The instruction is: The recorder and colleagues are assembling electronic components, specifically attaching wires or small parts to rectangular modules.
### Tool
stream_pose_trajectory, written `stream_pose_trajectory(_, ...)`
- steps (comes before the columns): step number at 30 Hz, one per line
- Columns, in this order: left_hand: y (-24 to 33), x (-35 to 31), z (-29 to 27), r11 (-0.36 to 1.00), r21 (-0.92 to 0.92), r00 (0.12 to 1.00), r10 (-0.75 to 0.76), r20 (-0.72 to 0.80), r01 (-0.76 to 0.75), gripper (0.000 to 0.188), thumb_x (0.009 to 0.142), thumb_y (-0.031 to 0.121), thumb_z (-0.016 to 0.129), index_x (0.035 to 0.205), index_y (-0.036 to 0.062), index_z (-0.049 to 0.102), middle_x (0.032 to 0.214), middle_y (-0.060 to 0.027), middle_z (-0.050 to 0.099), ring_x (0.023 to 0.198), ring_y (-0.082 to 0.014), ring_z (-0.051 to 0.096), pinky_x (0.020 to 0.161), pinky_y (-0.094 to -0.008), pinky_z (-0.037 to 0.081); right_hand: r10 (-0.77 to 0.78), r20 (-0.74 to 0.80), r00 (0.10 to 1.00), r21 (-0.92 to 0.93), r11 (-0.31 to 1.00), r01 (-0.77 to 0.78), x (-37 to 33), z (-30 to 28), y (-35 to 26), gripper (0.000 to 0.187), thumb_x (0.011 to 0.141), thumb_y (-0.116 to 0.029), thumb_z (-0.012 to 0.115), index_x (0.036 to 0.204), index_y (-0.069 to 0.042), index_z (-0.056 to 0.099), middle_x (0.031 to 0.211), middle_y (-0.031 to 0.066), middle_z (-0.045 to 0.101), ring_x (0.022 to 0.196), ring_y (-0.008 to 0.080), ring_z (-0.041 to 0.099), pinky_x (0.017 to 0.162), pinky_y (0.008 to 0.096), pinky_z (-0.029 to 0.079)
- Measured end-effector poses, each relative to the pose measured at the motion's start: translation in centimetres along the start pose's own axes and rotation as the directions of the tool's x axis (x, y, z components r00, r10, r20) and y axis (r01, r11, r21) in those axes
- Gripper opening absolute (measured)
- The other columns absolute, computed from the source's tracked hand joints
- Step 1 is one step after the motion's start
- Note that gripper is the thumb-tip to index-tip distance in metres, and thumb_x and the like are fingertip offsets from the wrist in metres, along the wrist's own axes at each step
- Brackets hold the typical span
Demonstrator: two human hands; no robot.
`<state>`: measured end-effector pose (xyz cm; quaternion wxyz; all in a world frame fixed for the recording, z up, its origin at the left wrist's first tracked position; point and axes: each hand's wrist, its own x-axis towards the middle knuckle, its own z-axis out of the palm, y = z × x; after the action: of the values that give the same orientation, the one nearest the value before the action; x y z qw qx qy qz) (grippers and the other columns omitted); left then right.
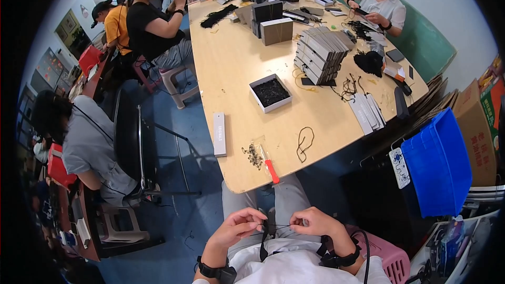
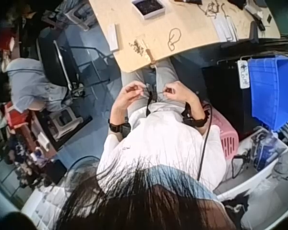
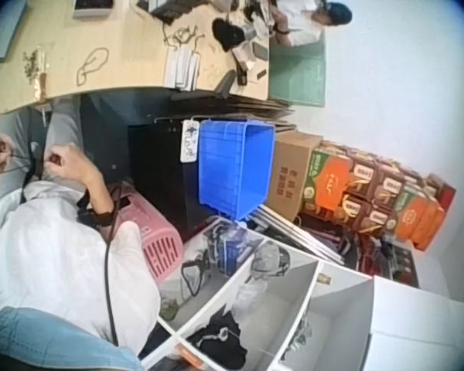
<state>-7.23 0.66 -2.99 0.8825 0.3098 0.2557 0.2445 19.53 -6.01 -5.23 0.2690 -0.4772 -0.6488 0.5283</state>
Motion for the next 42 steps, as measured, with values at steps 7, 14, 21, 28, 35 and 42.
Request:
stream_pose_trajectory(7,0.2,0.1,0.3,0.999,0.021,0.998,0.027,-0.059,-0.026,0.025,0.089,0.003,0.06,0.113,-0.0044,0.057,0.087,-0.0095,0.065,0.05,-0.0021,0.041,0.042,-0.0152,0.029,-0.016,0.003,1.0,0.003,1.0,0.016,0.0,0.0,0.2,0.014,0.079,-0.015,0.069,0.087,-0.003,0.067,0.069,0.0043,0.065,0.059,0.0122,0.061,0.056,0.0239,0.047)
stream_pose_trajectory(14,0.4,0.2,0.5,0.998,0.068,0.989,0.002,-0.147,0.008,0.027,0.087,0.0,0.062,0.113,-0.0021,0.057,0.087,-0.011,0.067,0.056,-0.0082,0.057,0.043,-0.0179,0.039,0.003,0.014,1.0,-0.017,1.0,-0.003,-0.1,-0.6,-0.3,0.014,0.081,-0.015,0.068,0.087,-0.003,0.066,0.069,0.0065,0.065,0.061,0.0147,0.062,0.059,0.0262,0.048)
stream_pose_trajectory(21,0.0,0.4,0.3,0.996,0.089,0.986,0.021,-0.164,-0.006,0.024,0.087,0.0,0.062,0.111,-0.0013,0.057,0.088,-0.0103,0.066,0.061,-0.0093,0.059,0.047,-0.0175,0.043,-0.007,-0.003,1.0,-0.012,1.0,0.007,-0.2,-0.5,0.1,0.016,0.083,-0.016,0.067,0.088,-0.002,0.065,0.069,0.0072,0.065,0.061,0.0159,0.063,0.061,0.0273,0.049)
stream_pose_trajectory(28,-0.1,0.5,0.1,0.998,-0.024,0.985,0.053,-0.165,-0.058,0.018,0.086,0.0,0.062,0.104,-0.0014,0.059,0.086,-0.0104,0.066,0.054,-0.0054,0.049,0.042,-0.0161,0.031,0.006,-0.02,1.0,-0.016,1.0,-0.006,-0.2,-0.6,-0.3,0.015,0.083,-0.017,0.068,0.088,-0.003,0.065,0.069,0.0066,0.065,0.061,0.0154,0.063,0.058,0.0275,0.048)
stream_pose_trajectory(35,-0.2,0.8,-0.1,0.996,-0.057,0.99,0.066,-0.127,-0.074,0.016,0.089,0.005,0.062,0.105,0.0022,0.058,0.084,-0.0061,0.065,0.049,-0.0007,0.04,0.042,-0.0135,0.027,-0.007,-0.022,1.0,-0.018,1.0,0.006,-0.2,-0.6,-0.6,0.015,0.082,-0.016,0.068,0.088,-0.003,0.065,0.069,0.0054,0.065,0.061,0.015,0.063,0.058,0.0271,0.047)
stream_pose_trajectory(42,-0.6,1.1,-0.5,0.977,-0.189,0.982,0.07,-0.175,-0.103,0.016,0.085,-0.002,0.061,0.098,0.0027,0.054,0.079,-0.0076,0.062,0.047,-0.0014,0.039,0.04,-0.0135,0.027,-0.015,-0.021,1.0,-0.007,1.0,0.015,-0.2,-0.7,-1.0,0.013,0.082,-0.015,0.067,0.089,-0.003,0.066,0.07,0.0051,0.065,0.062,0.0142,0.063,0.058,0.0266,0.047)
